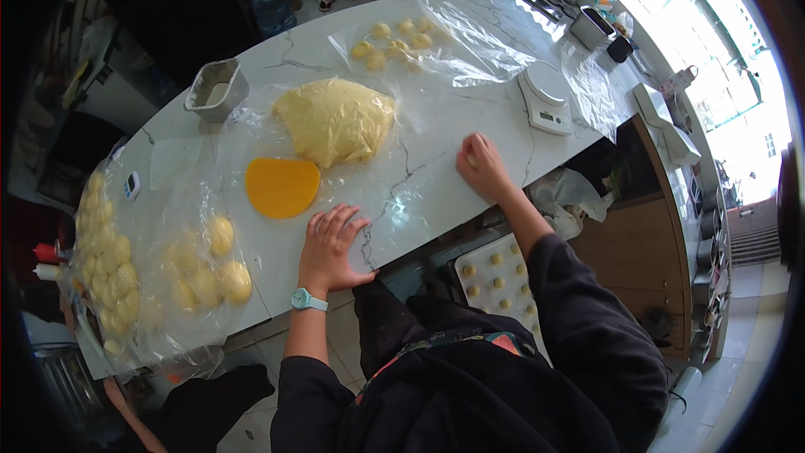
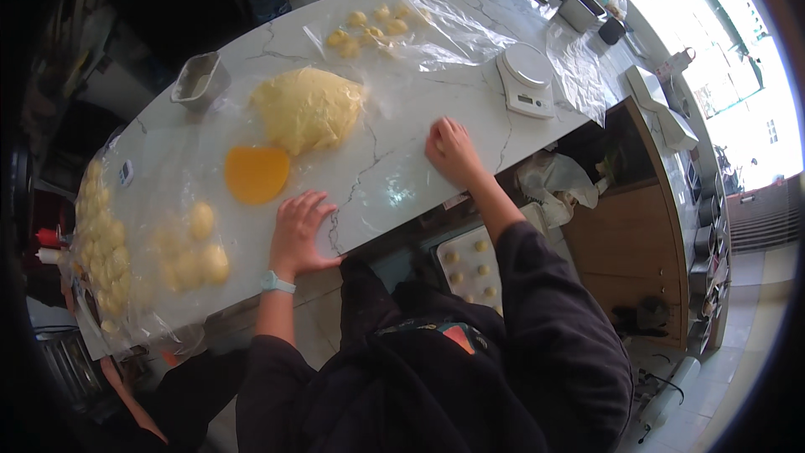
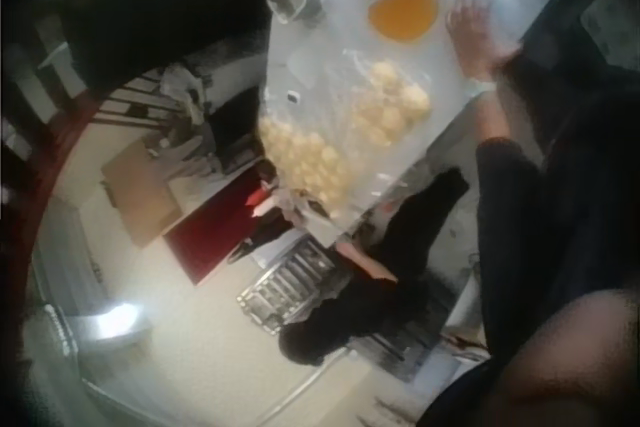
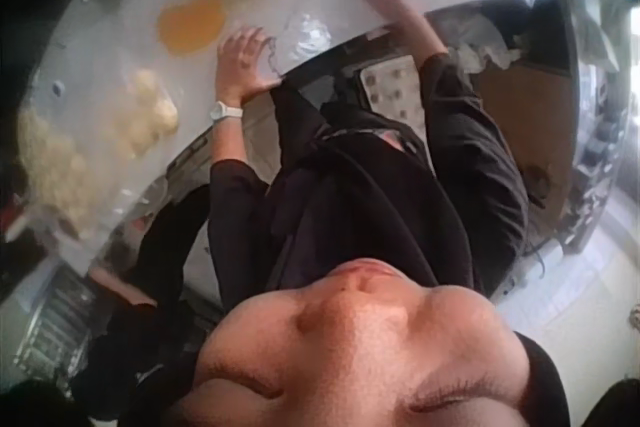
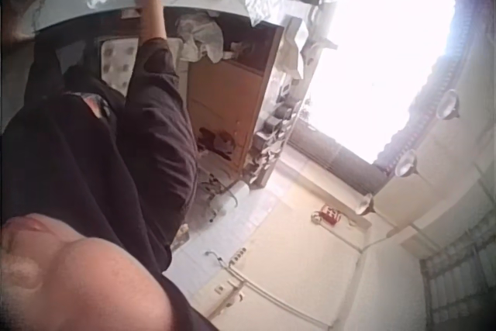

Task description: The person prepares a baking sheet by dusting it with flour from a container and then transfers rounded dough balls from a counter onto the tray one at a time.

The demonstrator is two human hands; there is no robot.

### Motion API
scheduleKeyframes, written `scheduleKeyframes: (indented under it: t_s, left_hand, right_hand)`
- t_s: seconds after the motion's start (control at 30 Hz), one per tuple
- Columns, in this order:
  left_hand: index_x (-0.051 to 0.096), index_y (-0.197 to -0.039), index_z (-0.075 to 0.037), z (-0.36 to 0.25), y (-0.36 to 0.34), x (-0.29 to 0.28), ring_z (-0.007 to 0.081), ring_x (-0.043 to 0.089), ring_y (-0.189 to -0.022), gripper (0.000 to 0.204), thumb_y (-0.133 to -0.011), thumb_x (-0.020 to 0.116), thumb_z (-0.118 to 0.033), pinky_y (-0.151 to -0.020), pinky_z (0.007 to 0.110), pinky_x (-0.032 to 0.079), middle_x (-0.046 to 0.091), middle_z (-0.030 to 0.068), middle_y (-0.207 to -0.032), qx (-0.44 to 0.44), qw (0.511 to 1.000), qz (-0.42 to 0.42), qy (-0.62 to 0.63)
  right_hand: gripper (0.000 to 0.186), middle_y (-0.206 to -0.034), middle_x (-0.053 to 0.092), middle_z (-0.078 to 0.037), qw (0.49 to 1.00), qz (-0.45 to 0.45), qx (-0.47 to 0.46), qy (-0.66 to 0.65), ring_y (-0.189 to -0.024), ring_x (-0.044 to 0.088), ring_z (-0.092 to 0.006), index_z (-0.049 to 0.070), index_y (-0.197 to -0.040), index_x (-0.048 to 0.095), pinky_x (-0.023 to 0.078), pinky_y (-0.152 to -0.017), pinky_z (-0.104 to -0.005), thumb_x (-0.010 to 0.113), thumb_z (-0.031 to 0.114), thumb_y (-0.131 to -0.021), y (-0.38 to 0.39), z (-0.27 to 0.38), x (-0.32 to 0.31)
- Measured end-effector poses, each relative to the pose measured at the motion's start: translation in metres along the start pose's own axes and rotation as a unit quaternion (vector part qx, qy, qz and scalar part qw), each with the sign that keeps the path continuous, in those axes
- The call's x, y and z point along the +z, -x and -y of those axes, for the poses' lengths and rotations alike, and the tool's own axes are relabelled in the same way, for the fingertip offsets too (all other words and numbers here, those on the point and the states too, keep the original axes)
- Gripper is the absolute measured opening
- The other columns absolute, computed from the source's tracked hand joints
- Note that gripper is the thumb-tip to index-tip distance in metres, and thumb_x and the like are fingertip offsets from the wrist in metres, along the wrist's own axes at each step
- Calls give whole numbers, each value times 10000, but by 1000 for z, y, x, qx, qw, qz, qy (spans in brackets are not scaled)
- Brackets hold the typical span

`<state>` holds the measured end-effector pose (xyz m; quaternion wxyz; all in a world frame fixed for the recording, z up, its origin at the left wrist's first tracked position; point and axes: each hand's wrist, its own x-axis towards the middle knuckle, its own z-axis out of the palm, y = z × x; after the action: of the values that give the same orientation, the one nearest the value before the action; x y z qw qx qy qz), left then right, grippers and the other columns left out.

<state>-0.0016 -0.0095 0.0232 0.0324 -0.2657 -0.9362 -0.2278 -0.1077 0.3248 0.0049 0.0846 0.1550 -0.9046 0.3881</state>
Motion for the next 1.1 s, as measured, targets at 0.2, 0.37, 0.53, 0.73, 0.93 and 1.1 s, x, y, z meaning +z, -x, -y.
scheduleKeyframes:
  t_s: [0.2,0.37,0.53,0.73,0.93,1.1]
  left_hand:
    - [541,-1204,-180,-4,-1,-5,276,385,-1322,790,-516,813,-457,-1113,478,260,464,64,-1353,-6,1000,11,-13]
    - [538,-1213,-193,-6,1,-6,258,385,-1332,789,-523,804,-471,-1119,468,255,467,50,-1365,2,999,26,-30]
    - [533,-1234,-155,-7,-10,6,293,416,-1308,802,-547,804,-467,-1108,485,262,481,80,-1377,35,998,4,-56]
    - [510,-1254,-122,0,1,11,338,415,-1295,814,-578,801,-470,-1074,495,284,471,122,-1378,65,995,12,-76]
    - [466,-1280,-113,-4,-7,15,348,383,-1307,815,-620,784,-470,-1061,513,269,437,135,-1390,100,989,49,-98]
    - [407,-1311,-93,6,-7,11,350,350,-1316,823,-686,746,-507,-1050,529,266,394,155,-1399,112,984,66,-118]
  right_hand:
    - [205,-921,571,-138,998,24,43,-23,-931,564,-322,60,-1028,514,456,-821,-412,589,118,-846,-3,36,40]
    - [561,-1096,617,-108,992,-23,57,-110,-1098,567,-290,104,-1290,478,452,-953,-369,698,127,-774,27,29,0]
    - [440,-1031,662,-97,983,-46,56,-171,-940,644,-220,75,-1208,589,515,-829,-323,715,80,-787,37,13,-37]
    - [413,-1014,653,-39,860,-144,354,-337,-921,619,-105,29,-1234,594,504,-849,-273,703,231,-890,258,-48,-108]
    - [423,-1046,671,-79,547,-415,587,-430,-977,621,-145,37,-1214,618,494,-870,-294,713,232,-850,541,-60,24]
    - [436,-1005,672,-97,526,-374,746,-163,-927,644,-177,22,-1137,621,521,-808,-320,774,151,-750,573,-38,104]
